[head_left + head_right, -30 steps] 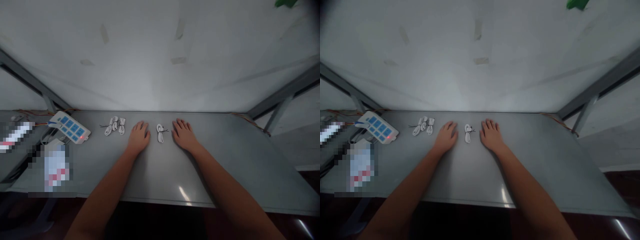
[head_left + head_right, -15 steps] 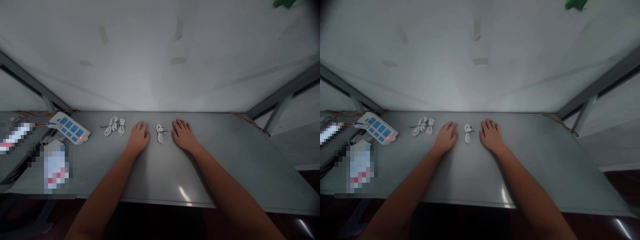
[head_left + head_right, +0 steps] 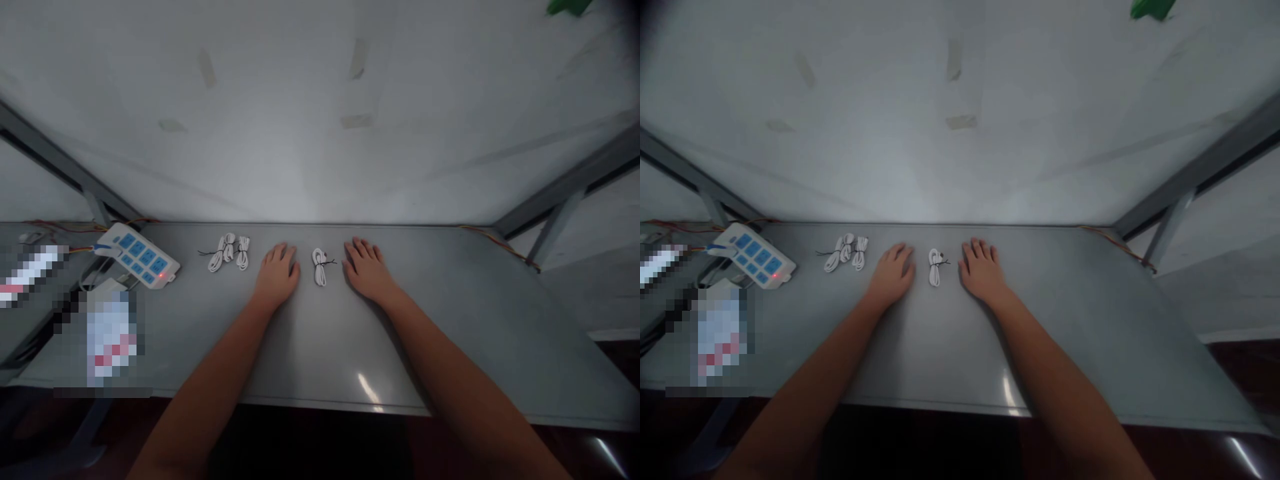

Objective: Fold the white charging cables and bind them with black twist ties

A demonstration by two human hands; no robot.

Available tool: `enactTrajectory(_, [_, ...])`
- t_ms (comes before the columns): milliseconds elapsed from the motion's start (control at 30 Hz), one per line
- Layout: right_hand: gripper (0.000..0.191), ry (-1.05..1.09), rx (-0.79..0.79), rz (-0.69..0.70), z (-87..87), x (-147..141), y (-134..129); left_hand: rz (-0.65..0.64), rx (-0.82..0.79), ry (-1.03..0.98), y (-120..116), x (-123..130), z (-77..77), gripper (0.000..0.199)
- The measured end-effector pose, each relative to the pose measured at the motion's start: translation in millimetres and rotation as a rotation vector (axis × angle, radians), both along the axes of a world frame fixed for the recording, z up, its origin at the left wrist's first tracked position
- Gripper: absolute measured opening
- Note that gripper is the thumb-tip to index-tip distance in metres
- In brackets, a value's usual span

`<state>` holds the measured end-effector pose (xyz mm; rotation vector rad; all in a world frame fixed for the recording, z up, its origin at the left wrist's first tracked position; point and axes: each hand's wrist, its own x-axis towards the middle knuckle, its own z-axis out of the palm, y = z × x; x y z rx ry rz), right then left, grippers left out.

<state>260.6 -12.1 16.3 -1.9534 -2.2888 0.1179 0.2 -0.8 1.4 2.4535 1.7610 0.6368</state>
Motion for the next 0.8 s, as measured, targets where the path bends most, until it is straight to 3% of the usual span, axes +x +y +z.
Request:
enactTrajectory(400, [0.06, 0.007, 0.023, 0.008, -2.9, 1, 1, 0.001, 0.007, -0.02, -6, 9, 5.7, 0.044])
enactTrajectory(467, [0.061, -0.001, 0.015, 0.008, -2.3, 1, 1, -0.063, -0.014, -0.079, -11, 13, 12.1, 0.046])
enactTrajectory(633, [0.061, -0.027, 0.011, 0.007, -3.3, 2, 1, -0.374, -0.06, -0.122, -29, 26, 25.1, 0.044])
enactTrajectory(800, [0.061, -0.011, 0.032, 0.008, -4.4, 2, 1, -0.324, -0.072, -0.08, -29, 27, 18.2, 0.046])
